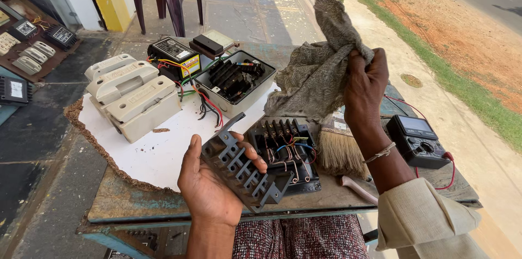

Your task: The person uses a screwdriver to tighten or loosen screws on an electrical terminal block, then brushes and wipes it with a cloth.

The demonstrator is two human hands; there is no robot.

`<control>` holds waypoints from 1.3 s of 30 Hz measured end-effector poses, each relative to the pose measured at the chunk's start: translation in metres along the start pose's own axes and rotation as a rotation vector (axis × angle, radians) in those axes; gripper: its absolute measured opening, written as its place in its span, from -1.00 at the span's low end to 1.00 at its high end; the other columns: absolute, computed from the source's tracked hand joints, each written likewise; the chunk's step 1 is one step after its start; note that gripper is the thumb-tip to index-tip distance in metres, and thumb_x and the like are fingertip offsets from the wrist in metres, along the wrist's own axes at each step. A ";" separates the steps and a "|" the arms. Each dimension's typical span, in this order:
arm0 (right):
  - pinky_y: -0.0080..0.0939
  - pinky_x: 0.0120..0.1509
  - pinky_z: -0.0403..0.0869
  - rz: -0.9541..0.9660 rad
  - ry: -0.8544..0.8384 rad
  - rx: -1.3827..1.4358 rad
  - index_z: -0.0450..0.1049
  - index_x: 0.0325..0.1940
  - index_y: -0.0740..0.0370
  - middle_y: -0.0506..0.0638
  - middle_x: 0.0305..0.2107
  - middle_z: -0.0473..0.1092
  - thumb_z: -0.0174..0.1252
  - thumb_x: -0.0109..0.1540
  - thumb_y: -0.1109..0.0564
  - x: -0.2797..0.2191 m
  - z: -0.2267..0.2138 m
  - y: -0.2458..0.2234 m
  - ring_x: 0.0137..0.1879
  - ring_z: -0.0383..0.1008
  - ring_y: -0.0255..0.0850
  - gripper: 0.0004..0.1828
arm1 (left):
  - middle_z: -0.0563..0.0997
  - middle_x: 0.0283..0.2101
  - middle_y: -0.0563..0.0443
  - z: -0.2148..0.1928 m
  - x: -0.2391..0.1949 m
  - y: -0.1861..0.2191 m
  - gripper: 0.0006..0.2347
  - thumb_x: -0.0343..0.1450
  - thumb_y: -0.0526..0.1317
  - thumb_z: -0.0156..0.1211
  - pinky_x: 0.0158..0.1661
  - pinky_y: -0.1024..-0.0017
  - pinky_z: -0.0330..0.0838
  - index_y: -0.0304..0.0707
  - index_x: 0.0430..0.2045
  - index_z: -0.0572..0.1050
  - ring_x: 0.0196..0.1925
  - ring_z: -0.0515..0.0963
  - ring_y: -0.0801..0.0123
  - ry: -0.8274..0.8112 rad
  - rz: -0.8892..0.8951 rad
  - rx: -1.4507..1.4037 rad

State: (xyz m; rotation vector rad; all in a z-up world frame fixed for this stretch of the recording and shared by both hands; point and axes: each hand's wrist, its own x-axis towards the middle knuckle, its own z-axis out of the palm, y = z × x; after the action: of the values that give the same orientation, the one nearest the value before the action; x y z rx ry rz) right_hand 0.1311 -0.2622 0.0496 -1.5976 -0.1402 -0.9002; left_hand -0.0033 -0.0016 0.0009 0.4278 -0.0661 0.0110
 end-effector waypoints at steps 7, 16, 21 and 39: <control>-0.05 0.13 0.70 -0.075 -0.128 0.587 0.28 0.08 0.25 0.11 -0.05 0.48 -0.05 0.51 0.25 -0.007 -0.045 -0.100 0.00 0.64 -0.11 -0.93 | 0.64 -0.44 -0.27 0.016 -0.021 -0.003 -0.51 0.49 0.12 -0.11 -0.34 0.09 0.55 -0.46 -0.26 0.52 -0.44 0.63 0.03 -0.039 -0.039 -0.054; -0.13 -0.08 0.45 -0.410 -0.413 -0.389 0.51 -0.01 0.27 0.06 -0.32 0.45 0.27 0.11 0.22 -0.185 0.032 -0.169 -0.18 0.47 -0.11 -0.65 | 0.56 0.14 -0.08 0.012 -0.024 -0.023 -0.49 0.47 0.10 -0.02 0.20 0.30 0.30 -0.31 0.18 0.41 0.21 0.48 0.26 0.075 0.051 0.105; 0.00 -0.10 0.38 -0.398 -0.310 -0.582 0.55 -0.05 0.30 0.13 -0.39 0.34 0.28 0.15 0.24 -0.171 0.048 -0.159 -0.18 0.36 0.01 -0.72 | 0.43 0.29 -0.08 0.005 -0.029 -0.035 -0.48 0.52 0.04 -0.09 0.34 0.26 0.15 -0.35 0.31 0.28 0.37 0.34 0.23 -0.067 0.138 0.194; 0.02 -0.16 0.46 -0.563 -0.670 -0.553 0.47 -0.05 0.32 0.12 -0.24 0.33 0.15 -0.03 0.22 -0.178 -0.008 -0.166 -0.17 0.43 -0.03 -0.56 | 0.32 -0.57 0.04 0.025 -0.061 -0.001 -0.50 0.55 0.15 -0.31 -0.55 0.28 0.16 -0.34 -0.02 0.41 -0.56 0.22 0.49 -0.214 0.288 1.024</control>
State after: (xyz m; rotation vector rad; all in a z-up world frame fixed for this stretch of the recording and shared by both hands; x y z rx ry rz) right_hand -0.0877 -0.1575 0.0712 -2.4038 -0.9121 -0.8193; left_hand -0.0655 -0.0128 0.0191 1.4404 -0.3387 0.2930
